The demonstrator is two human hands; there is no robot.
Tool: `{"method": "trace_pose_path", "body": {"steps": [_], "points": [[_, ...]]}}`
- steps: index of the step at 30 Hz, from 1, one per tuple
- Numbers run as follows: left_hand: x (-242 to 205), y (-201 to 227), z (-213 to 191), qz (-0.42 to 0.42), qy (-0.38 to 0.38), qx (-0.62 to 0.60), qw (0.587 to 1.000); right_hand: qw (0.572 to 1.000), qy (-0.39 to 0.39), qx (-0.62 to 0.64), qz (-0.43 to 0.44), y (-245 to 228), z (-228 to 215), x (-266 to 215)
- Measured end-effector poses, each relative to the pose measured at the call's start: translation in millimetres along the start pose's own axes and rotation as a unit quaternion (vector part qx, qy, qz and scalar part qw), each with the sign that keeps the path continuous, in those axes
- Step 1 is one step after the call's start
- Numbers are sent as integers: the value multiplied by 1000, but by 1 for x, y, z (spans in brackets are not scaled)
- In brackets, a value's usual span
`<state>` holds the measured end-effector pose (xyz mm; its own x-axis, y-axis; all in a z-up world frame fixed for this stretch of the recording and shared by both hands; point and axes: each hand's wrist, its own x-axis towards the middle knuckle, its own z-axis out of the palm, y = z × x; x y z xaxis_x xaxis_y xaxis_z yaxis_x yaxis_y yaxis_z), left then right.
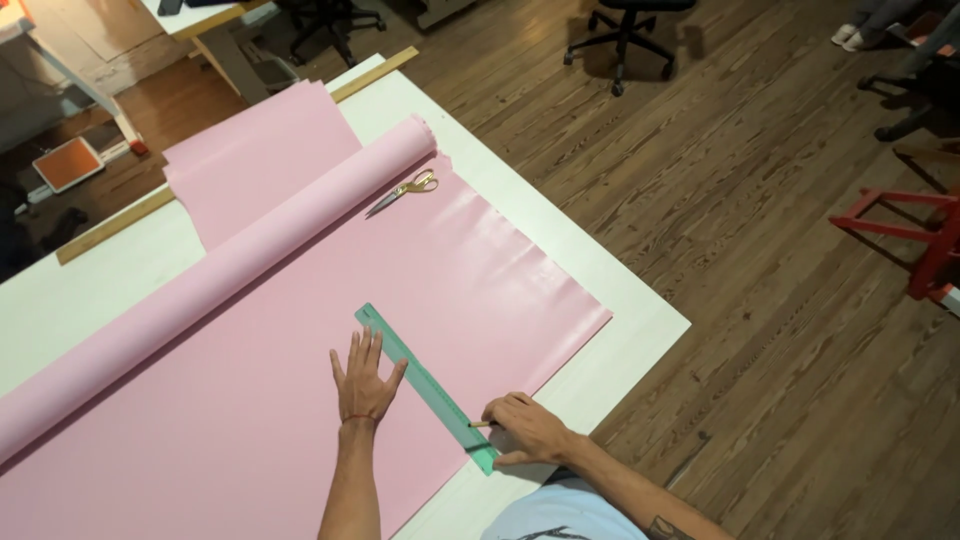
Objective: Measuring and marking a large sheet of pink leather on a cutting table using a ruler and a marking pen.
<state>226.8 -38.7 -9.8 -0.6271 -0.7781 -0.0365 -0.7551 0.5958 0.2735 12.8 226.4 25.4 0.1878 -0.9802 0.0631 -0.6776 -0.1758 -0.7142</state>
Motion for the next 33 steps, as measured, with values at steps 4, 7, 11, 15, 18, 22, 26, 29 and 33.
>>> {"method": "trace_pose_path", "body": {"steps": [4,7,11,15,18,22,26,29,33], "points": [[-6,-2,2,-17,9,18,1000,999,-43,-2,-2,7,8,2],[-1,1,-2,-27,-11,5,1000,999,-35,7,11,10,5,3],[1,2,-1,-20,0,-6,1000,998,22,-1,-56,17,12,-3],[-4,6,-9,-28,-26,23,999,999,17,37,-18,15,14,-3],[-5,5,-8,-10,-13,9,1000,998,41,33,-33,20,20,-5],[-4,10,-10,7,-12,32,999,998,34,39,-35,18,15,-4],[-6,10,-11,-31,-44,9,999,997,52,44,-34,13,12,-1],[-8,7,-14,-35,-56,5,998,995,69,53,-39,12,13,2],[0,0,-5,6,-58,31,998,996,83,13,40,24,22,-1]]}}
